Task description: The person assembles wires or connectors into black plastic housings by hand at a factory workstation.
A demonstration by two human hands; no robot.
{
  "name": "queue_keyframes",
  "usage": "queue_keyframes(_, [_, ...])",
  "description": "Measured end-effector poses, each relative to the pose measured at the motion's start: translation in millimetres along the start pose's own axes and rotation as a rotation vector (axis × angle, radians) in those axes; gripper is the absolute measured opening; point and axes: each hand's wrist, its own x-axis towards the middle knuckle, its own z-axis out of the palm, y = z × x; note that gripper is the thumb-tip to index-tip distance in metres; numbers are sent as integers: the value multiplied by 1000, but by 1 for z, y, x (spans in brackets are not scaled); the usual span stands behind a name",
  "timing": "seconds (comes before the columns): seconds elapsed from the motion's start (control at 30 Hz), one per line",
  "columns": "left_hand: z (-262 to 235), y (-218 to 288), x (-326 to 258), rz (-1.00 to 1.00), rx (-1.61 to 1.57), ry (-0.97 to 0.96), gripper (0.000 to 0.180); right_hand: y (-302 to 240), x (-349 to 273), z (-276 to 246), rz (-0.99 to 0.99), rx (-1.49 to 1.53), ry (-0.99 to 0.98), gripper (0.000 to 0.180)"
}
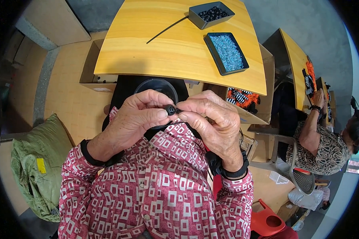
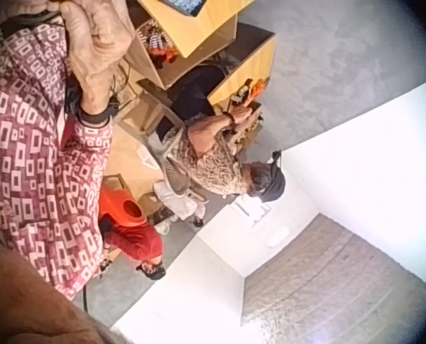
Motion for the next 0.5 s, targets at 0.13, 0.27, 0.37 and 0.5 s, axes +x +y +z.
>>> queue_keyframes(0.13, [1, 0, -1, 5, 29, 14, 22, -3, -1, 0, 23, 15, -4, 17])
queue_keyframes(0.27, [1, -2, -1, 30, 70, 30, 22, -3, -2, 0, 33, 16, -30, 17])
queue_keyframes(0.37, [0, -4, -1, 41, 94, 40, 22, -1, -3, 1, 13, 14, -35, 18])
queue_keyframes(0.5, [0, -4, -1, 66, 201, 51, 23, -7, -4, 0, -55, -128, -74, 18])
